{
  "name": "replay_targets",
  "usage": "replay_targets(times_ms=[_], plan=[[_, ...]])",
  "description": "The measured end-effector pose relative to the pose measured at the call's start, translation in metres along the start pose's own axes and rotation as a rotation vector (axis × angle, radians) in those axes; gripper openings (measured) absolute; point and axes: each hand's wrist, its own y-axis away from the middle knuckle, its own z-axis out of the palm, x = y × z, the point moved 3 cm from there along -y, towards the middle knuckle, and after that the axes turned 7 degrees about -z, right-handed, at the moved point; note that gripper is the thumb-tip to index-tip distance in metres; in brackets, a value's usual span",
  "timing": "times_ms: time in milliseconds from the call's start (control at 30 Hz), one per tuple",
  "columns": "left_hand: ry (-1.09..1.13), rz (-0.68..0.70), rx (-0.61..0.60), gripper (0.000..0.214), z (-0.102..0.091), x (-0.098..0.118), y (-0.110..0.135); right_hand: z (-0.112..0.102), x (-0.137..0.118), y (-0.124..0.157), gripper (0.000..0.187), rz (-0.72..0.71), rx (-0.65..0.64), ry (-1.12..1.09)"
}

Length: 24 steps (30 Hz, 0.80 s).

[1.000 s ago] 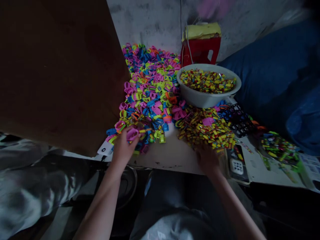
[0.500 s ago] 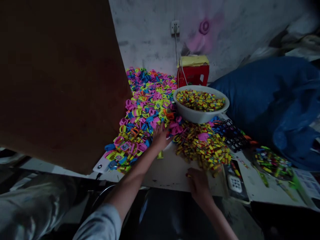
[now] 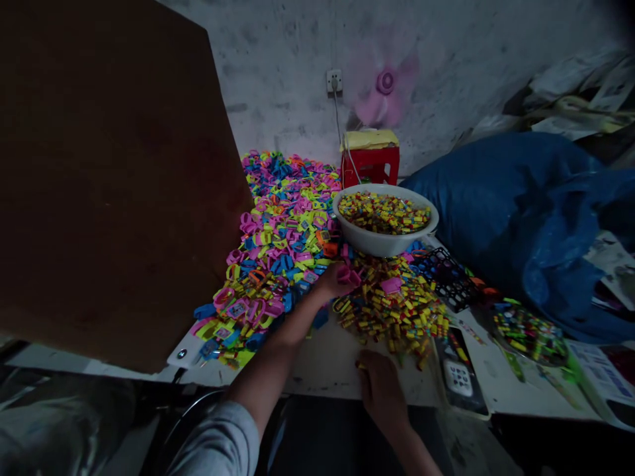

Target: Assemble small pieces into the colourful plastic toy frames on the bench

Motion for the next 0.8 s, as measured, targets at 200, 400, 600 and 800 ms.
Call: replay_targets(times_ms=[200,400,600,800], plan=[[-0.084,0.050,-0.032,0.051,0.010,0.010,0.045,-0.002,0.001,-0.003,0.028,-0.002,-0.015,-0.009],[-0.181,0.101,0.028,0.043,-0.012,0.023,0.081,-0.008,0.006,-0.009,0.024,0.106,-0.025,-0.167],[0.168,0.077,0.111,0.046,-0.034,0.027,0.126,-0.016,0.008,-0.012,0.022,0.273,0.090,-0.205],[0.752,-0.355,-0.127,0.055,-0.008,0.017,0.199,-0.036,-0.005,-0.004,0.021,0.362,0.004,-0.351]])
